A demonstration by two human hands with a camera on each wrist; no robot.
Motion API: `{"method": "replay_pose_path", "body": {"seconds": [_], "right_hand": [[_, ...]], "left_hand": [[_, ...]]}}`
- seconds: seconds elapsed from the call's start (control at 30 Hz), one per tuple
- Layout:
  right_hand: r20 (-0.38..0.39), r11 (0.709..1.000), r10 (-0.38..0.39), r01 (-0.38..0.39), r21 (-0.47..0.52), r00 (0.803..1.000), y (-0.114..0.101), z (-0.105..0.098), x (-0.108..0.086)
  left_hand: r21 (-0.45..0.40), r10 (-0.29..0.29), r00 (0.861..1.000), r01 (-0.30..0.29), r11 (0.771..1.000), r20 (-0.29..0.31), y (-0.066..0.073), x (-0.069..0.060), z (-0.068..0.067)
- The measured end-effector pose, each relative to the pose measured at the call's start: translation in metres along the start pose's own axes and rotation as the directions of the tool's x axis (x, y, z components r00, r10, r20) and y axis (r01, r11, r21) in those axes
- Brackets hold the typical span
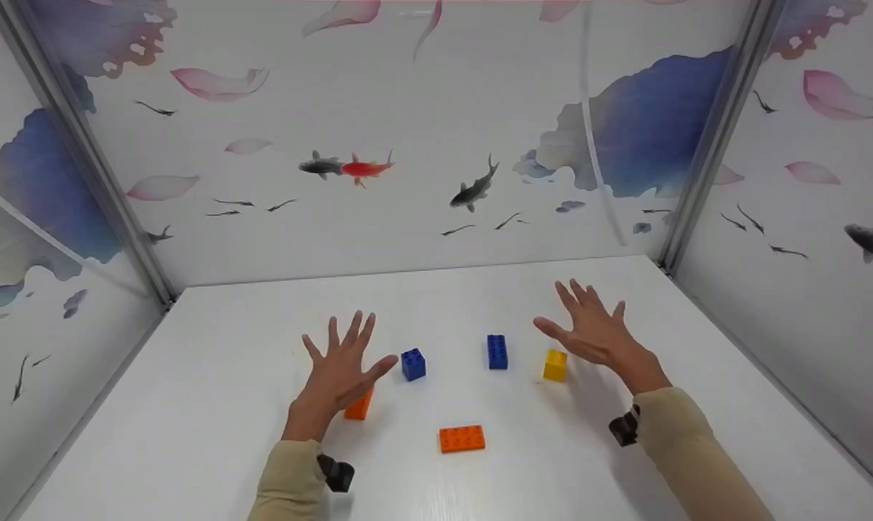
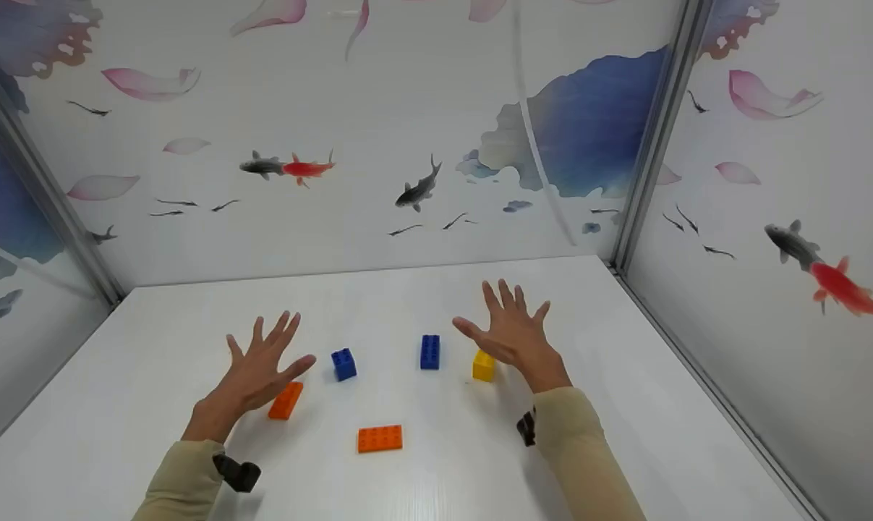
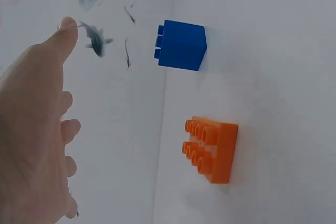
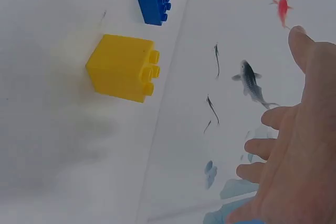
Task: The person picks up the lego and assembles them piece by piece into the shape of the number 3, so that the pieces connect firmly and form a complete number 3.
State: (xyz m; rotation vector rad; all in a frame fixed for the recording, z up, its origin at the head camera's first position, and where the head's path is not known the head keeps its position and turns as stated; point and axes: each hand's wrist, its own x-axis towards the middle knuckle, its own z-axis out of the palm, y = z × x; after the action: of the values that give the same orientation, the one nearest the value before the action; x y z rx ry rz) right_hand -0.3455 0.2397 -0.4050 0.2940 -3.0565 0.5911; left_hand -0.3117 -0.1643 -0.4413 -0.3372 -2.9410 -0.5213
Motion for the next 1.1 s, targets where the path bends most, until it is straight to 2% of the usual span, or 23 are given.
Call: {"method": "replay_pose_path", "body": {"seconds": [0.43,0.63,0.77,0.87,1.03,1.1], "right_hand": [[-0.013,0.979,0.050,-0.046,0.198,0.999,0.014,0.024,-0.015],[0.011,0.954,0.068,-0.068,0.293,0.998,0.020,0.033,-0.017],[0.014,0.932,0.082,-0.082,0.354,0.997,0.024,0.037,-0.019],[0.000,0.909,0.083,-0.076,0.410,0.997,0.026,0.039,-0.018],[-0.040,0.858,0.072,-0.041,0.512,0.997,0.031,0.043,-0.013],[-0.051,0.841,0.069,-0.031,0.541,0.996,0.035,0.046,-0.012]], "left_hand": [[-0.126,-0.015,0.999,0.010,0.992,-0.036,0.002,-0.010,0.019],[-0.211,-0.053,0.997,0.040,0.977,-0.055,-0.001,-0.013,0.024],[-0.272,-0.056,0.995,0.033,0.962,-0.076,-0.002,-0.013,0.025],[-0.357,-0.067,0.993,0.030,0.934,-0.092,-0.001,-0.015,0.024],[-0.517,-0.108,0.989,0.042,0.855,-0.099,0.007,-0.017,0.022],[-0.542,-0.109,0.988,0.033,0.840,-0.109,0.011,-0.017,0.022]]}}
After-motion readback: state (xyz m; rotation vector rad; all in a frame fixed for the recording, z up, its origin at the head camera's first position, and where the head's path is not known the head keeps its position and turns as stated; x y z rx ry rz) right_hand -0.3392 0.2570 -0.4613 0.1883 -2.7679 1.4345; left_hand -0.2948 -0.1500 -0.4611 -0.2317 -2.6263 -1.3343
